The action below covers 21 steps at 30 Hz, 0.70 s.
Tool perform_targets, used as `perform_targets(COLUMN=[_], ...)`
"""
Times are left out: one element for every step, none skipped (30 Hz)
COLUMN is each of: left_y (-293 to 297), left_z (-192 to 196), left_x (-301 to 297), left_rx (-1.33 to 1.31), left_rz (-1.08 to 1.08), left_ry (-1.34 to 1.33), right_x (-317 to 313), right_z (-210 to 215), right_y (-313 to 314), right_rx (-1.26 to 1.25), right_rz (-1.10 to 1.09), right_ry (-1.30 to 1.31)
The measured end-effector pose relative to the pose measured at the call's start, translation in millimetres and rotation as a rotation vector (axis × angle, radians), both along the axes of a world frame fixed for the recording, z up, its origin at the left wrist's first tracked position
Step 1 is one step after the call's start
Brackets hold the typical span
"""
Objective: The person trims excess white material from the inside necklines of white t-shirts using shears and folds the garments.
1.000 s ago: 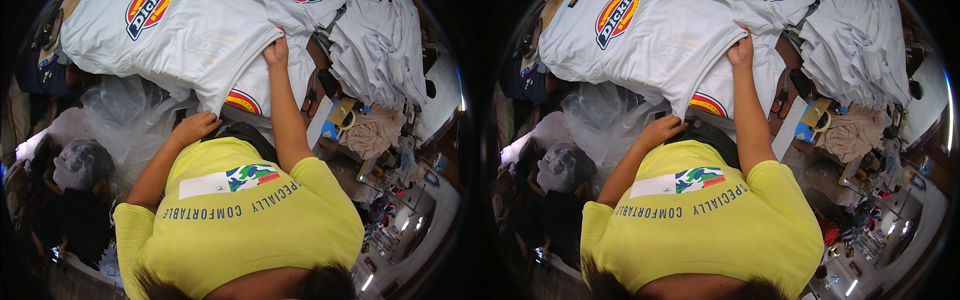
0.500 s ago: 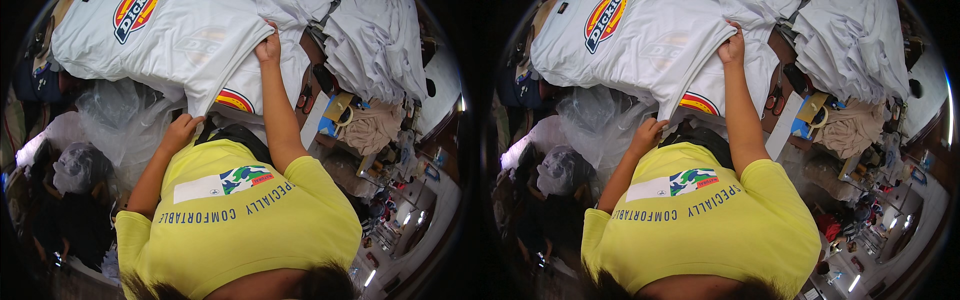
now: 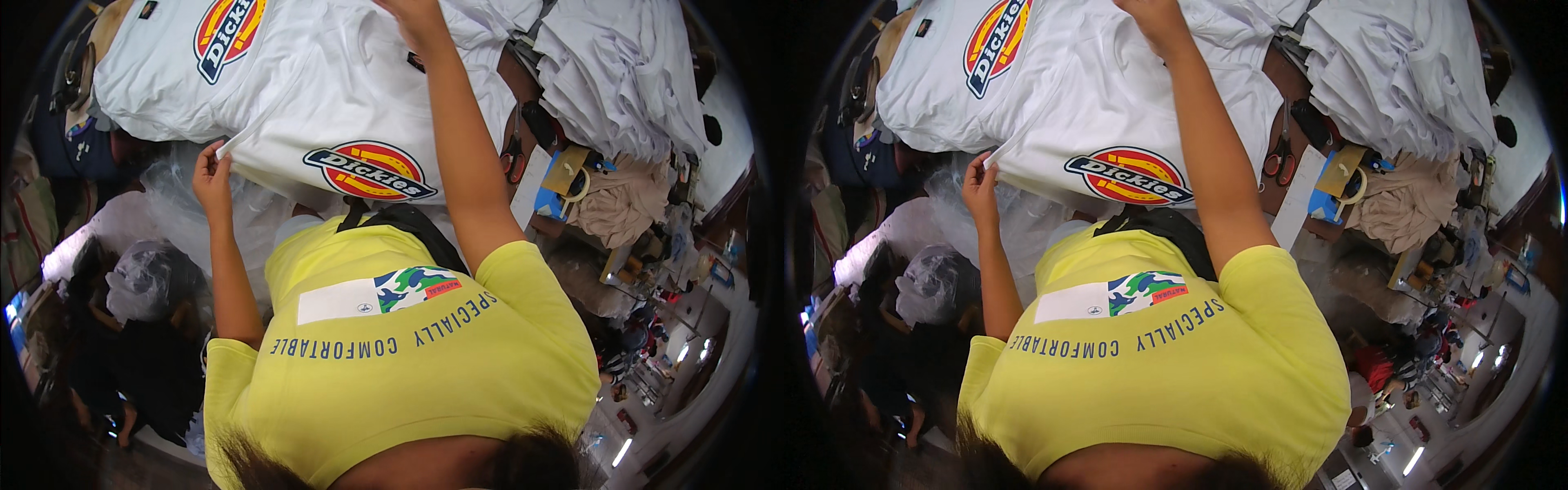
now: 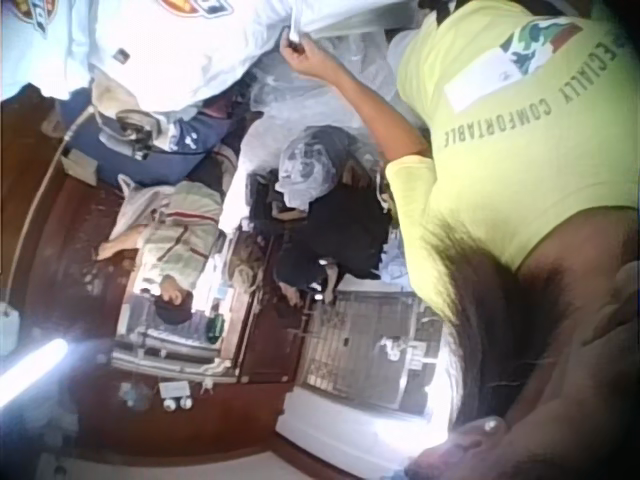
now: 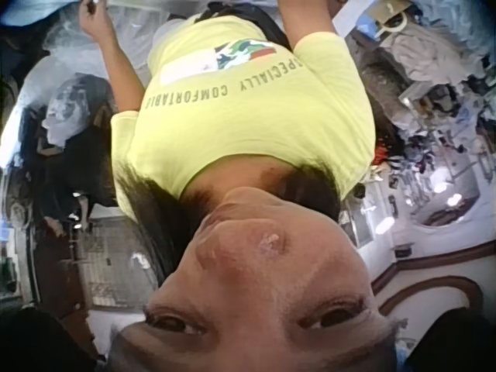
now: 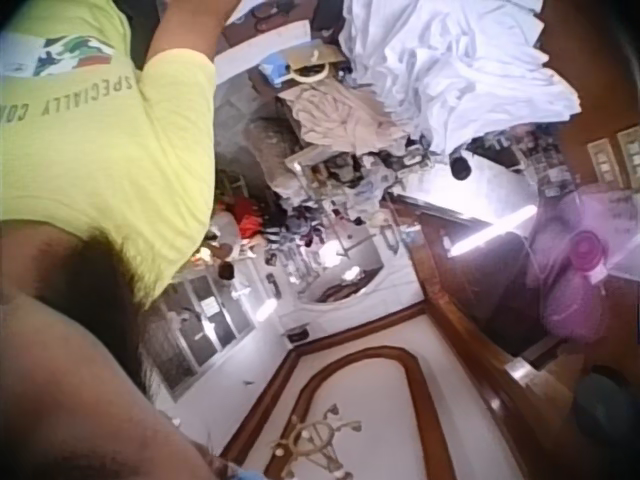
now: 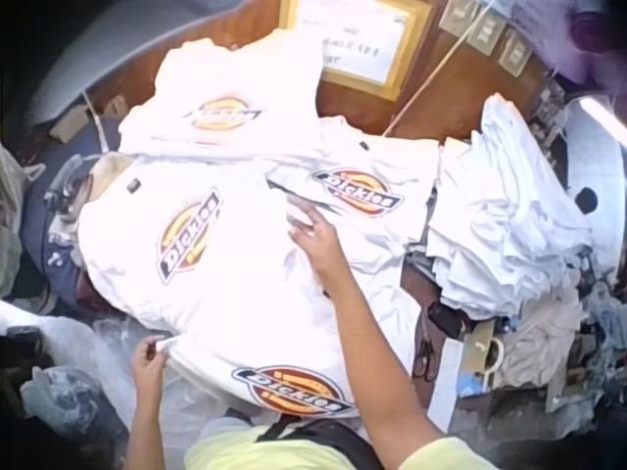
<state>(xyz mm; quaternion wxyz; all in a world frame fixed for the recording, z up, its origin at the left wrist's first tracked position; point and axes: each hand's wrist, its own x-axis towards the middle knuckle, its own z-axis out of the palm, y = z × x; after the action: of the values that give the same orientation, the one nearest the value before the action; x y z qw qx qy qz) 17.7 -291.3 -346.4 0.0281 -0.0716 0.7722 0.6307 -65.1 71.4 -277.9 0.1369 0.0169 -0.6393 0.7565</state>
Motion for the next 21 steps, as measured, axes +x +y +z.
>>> perform_targets(left_y=[-11,-24,-33,-32,-27,-17,-5,17,35,55,82,106,128,149,172,194,207,217,225,227,226], left_z=[-12,-26,-34,-34,-31,-23,-13,4,11,13,20,23,23,21,16,8,8,8,11,14,18], left_x=[-5,-8,-8,-13,-22,-32,-41,-56,-75,-97,-113,-132,-149,-161,-172,-181,-189,-195,-197,-200,-203], left_rx=[-0.092,-0.186,-0.286,-0.430,-0.508,-0.583,-0.658,-0.562,-0.605,-0.645,-0.639,-0.607,-0.614,-0.630,-0.689,-0.699,-0.731,-0.765,-0.800,-0.762,-0.635], left_rz=[-0.048,-0.088,-0.116,-0.146,-0.171,-0.197,-0.221,-0.266,-0.322,-0.380,-0.406,-0.482,-0.576,-0.608,-0.673,-0.750,-0.848,-0.942,-1.035,-1.030,-1.028], left_ry=[-0.035,-0.070,-0.106,-0.099,0.035,0.172,0.307,0.348,0.465,0.583,0.686,0.775,0.816,0.861,0.887,0.884,0.844,0.801,0.756,0.770,0.710], right_x=[7,18,39,60,85,105,127,145,154,160,163,160,154,146,144,145,146,146,148,150,153], right_z=[7,-6,-6,-11,-13,-33,-41,-45,-49,-54,-62,-73,-75,-76,-74,-78,-77,-77,-74,-71,-67], right_y=[9,24,37,57,71,99,117,130,137,143,146,147,144,136,134,139,142,144,144,143,142], right_rx=[0.208,0.325,0.662,0.771,0.811,0.936,0.936,0.924,0.975,1.027,1.079,1.129,1.140,1.153,1.165,1.134,1.114,1.095,1.075,1.066,1.057], right_rz=[-0.065,-0.142,-0.221,-0.321,-0.445,-0.535,-0.596,-0.600,-0.597,-0.595,-0.592,-0.575,-0.576,-0.577,-0.594,-0.614,-0.618,-0.618,-0.616,-0.635,-0.653], right_ry=[0.021,0.016,0.072,0.051,-0.040,-0.048,-0.176,-0.264,-0.311,-0.357,-0.403,-0.454,-0.490,-0.524,-0.568,-0.581,-0.616,-0.647,-0.679,-0.660,-0.640])
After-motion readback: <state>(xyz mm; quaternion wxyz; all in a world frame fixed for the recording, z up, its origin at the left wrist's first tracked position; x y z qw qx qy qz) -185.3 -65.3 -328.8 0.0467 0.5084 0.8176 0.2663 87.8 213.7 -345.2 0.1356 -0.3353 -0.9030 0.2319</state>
